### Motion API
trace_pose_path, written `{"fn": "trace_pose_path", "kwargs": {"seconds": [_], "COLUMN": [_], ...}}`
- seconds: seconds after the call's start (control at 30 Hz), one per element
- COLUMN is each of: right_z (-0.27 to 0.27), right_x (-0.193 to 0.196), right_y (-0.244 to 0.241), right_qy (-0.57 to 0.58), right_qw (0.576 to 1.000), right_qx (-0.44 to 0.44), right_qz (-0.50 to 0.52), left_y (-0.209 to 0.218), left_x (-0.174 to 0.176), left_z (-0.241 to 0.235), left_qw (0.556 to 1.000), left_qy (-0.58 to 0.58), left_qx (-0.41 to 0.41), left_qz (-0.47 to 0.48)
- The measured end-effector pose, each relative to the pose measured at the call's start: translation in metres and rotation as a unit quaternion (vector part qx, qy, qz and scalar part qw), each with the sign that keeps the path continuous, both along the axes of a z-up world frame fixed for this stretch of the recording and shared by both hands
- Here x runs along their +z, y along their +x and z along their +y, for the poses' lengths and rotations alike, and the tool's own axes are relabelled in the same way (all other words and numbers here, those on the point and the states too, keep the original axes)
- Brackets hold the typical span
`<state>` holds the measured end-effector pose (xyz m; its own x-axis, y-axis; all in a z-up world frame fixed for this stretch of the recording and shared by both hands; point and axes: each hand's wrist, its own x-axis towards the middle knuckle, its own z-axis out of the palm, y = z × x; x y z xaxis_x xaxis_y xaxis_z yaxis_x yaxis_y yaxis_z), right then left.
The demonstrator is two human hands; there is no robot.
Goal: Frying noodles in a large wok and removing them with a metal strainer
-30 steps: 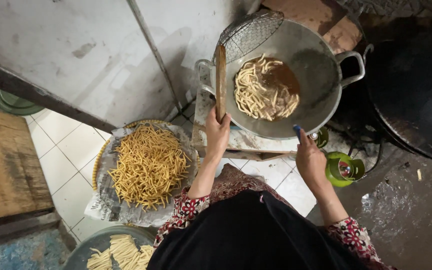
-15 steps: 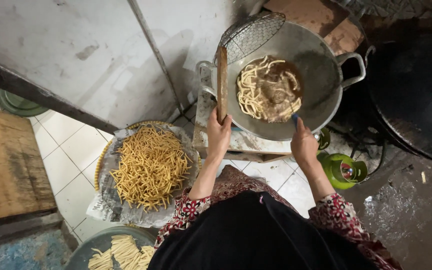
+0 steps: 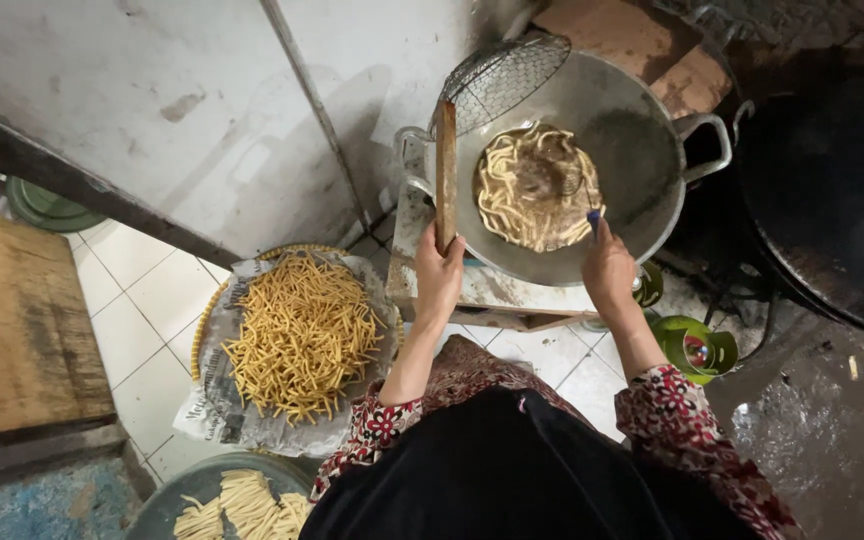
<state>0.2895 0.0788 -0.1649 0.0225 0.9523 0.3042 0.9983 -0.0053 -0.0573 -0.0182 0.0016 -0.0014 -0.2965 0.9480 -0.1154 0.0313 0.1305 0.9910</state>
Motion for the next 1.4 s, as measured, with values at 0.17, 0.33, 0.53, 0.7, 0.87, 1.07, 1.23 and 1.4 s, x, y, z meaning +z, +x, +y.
{"fn": "trace_pose_path", "kwargs": {"seconds": [0.17,0.33,0.53,0.7,0.87,1.07,1.23,1.4], "right_z": [-0.006,0.025,0.045,0.047,0.051,0.065,0.058,0.049], "right_x": [0.045,0.013,-0.01,-0.007,0.002,-0.015,0.019,0.019], "right_y": [-0.023,-0.019,-0.008,-0.002,0.011,0.012,0.009,-0.006], "right_qy": [-0.063,-0.119,-0.031,-0.036,-0.016,-0.02,-0.08,-0.096], "right_qw": [0.978,0.966,0.996,0.998,0.998,0.998,0.986,0.981], "right_qx": [0.014,-0.001,-0.005,-0.037,-0.045,-0.001,0.046,0.054], "right_qz": [0.2,0.231,0.085,0.047,0.04,0.055,0.141,0.161], "left_y": [0.005,0.008,0.013,0.015,0.013,0.015,0.016,0.019], "left_x": [0.013,0.013,0.015,0.011,0.012,0.014,-0.002,0.036], "left_z": [-0.004,-0.004,-0.006,-0.006,-0.007,-0.011,-0.004,-0.012], "left_qw": [1.0,0.999,0.999,0.999,0.999,0.998,0.997,0.996], "left_qy": [-0.009,-0.006,0.009,0.013,0.024,0.031,0.046,0.038], "left_qx": [0.022,0.039,0.051,0.052,0.042,0.048,0.068,0.08], "left_qz": [-0.002,-0.008,0.002,-0.001,-0.02,-0.003,0.008,-0.003]}}
